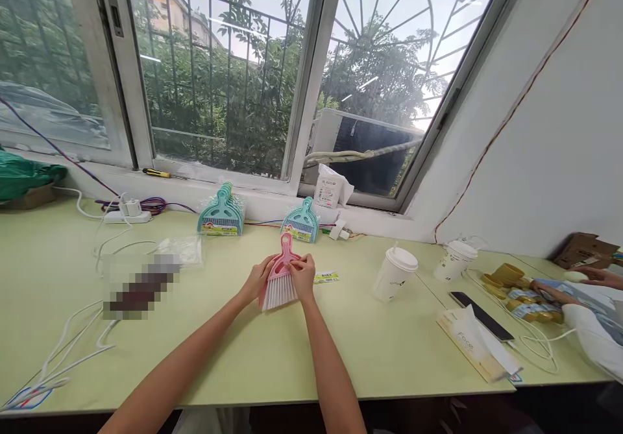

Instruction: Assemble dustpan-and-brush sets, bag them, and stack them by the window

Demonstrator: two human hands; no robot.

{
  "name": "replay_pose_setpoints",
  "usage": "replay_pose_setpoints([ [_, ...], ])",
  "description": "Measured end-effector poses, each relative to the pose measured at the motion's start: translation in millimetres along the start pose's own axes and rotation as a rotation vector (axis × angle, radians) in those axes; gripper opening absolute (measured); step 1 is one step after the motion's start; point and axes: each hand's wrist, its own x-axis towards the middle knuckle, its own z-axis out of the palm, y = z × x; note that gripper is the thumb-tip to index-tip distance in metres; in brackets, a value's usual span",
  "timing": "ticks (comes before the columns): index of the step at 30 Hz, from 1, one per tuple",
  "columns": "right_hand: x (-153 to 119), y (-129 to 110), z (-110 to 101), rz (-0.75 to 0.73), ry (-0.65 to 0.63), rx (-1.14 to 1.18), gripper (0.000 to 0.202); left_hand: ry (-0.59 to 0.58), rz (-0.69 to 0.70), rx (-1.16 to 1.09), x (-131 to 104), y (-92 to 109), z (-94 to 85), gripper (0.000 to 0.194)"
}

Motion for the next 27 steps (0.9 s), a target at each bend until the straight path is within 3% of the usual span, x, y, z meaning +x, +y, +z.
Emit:
replay_pose_setpoints([
  [8,14.0,-26.2,1.2,-0.063,0.016,-0.016,0.012,0.037,0.197,0.109,1.1,1.3,-12.9,0.047],
  [12,14.0,-27.3,12.8,-0.044,-0.026,-0.022,0.009,0.058,0.298,0.147,5.1,-8.8,-27.3,0.046],
  [18,2.6,-36.2,31.6,-0.123,-0.08,-0.196,0.011,0.153,0.324,0.285,2.6,-26.7,-37.5,0.046],
  [20,-3.6,-46.6,33.3,-0.16,-0.077,-0.278,0.015,0.236,0.271,0.39,4.5,-29.0,-44.7,0.046],
  [24,-15.6,-65.2,25.3,-0.289,-0.127,-0.479,0.02,0.495,0.006,0.524,13.4,-31.6,-76.7,0.046],
  [27,-15.2,-59.6,9.2,-0.286,-0.22,-0.62,0.022,0.503,-0.16,0.507,17.4,-37.3,-98.8,0.047],
])
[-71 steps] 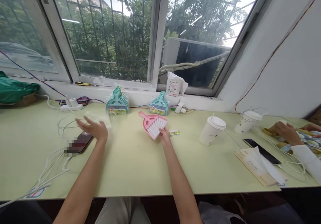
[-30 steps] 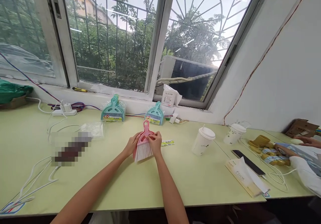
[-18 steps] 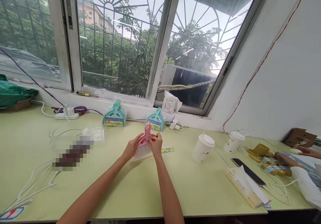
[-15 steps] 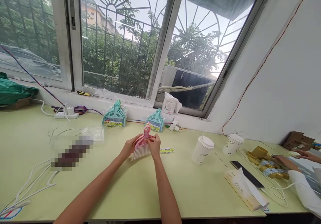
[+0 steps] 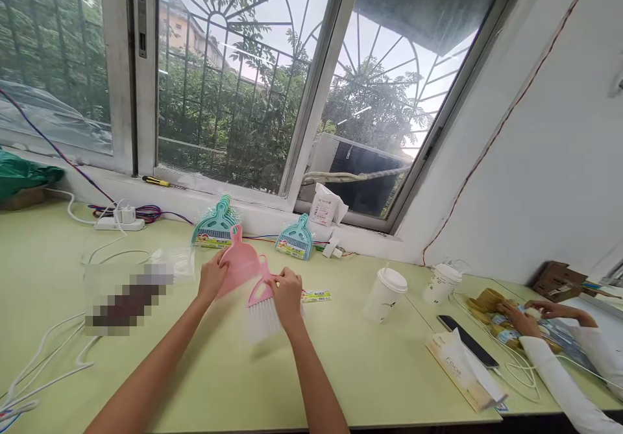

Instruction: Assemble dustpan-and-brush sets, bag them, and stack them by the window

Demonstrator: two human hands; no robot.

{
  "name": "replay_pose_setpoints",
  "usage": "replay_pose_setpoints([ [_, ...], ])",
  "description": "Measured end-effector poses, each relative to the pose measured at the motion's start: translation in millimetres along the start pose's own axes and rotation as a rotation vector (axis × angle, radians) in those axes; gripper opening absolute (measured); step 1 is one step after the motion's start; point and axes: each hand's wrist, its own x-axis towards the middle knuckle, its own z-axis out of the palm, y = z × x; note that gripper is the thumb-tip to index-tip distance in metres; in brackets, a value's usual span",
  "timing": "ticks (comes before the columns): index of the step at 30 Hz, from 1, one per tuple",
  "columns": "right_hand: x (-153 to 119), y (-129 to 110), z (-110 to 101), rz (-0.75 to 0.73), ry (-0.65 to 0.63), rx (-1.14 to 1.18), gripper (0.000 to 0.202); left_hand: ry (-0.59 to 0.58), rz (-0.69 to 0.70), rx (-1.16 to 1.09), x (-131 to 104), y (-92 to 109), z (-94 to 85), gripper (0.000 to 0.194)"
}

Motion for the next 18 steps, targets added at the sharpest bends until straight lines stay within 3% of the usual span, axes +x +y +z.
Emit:
replay_pose_setpoints([
  [5,-10.8,57.3,3.9,0.164,-0.32,-0.135,0.03,-0.33,-0.06,0.1,-9.7,-11.8,8.0,0.035],
  [8,-19.5,79.9,13.1,0.219,-0.411,-0.191,0.02,-0.259,0.068,0.292,-21.9,-10.8,16.0,0.034],
  [11,-20.5,83.3,19.4,0.282,-0.427,-0.272,0.02,-0.183,0.133,0.38,-25.9,-11.0,18.2,0.036],
  [15,-11.8,75.9,19.0,0.313,-0.542,-0.353,0.016,-0.294,0.097,0.403,-22.8,-19.1,17.0,0.03],
  [18,-7.7,73.6,15.6,0.328,-0.543,-0.384,0.019,-0.325,0.048,0.454,-21.3,-24.3,15.9,0.03],
])
